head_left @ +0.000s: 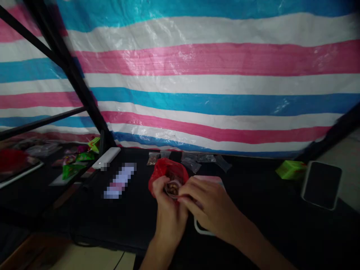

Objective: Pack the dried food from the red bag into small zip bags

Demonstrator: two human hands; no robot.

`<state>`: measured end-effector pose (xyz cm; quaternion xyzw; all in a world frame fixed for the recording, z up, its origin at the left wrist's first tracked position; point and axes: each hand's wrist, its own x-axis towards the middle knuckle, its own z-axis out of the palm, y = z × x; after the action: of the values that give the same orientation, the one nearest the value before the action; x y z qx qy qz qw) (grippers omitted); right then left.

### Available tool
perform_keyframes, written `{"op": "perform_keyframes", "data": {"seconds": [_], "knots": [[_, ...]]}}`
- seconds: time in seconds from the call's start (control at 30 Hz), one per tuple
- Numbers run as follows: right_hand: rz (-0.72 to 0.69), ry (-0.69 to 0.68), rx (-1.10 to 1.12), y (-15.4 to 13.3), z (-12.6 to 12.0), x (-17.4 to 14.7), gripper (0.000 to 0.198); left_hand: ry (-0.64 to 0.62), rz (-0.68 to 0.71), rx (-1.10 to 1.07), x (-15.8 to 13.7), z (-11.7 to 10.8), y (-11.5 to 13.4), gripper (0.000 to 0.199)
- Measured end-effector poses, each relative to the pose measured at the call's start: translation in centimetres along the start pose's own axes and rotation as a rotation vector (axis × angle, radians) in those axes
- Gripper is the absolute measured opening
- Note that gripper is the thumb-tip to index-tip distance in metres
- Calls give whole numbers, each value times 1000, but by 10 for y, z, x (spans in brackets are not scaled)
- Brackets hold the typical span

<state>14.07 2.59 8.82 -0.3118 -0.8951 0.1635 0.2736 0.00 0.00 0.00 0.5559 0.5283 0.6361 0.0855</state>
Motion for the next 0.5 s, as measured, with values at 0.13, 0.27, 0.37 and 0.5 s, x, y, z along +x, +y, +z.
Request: {"op": "perform_keyframes", "data": {"seconds": [0.13, 0.27, 0.37, 0.5], "knots": [[194, 215, 208, 37, -8, -20, 12, -155, 64, 55, -8, -5, 2, 81], [339, 240, 456, 86, -28, -35, 18, -389, 214, 358, -29, -32, -31, 62], [400, 142, 519, 124, -28, -39, 22, -567, 265, 495, -38, -36, -65, 57], [383, -45, 410, 149, -7, -33, 12, -643, 251, 477, -35, -16, -82, 58]]}}
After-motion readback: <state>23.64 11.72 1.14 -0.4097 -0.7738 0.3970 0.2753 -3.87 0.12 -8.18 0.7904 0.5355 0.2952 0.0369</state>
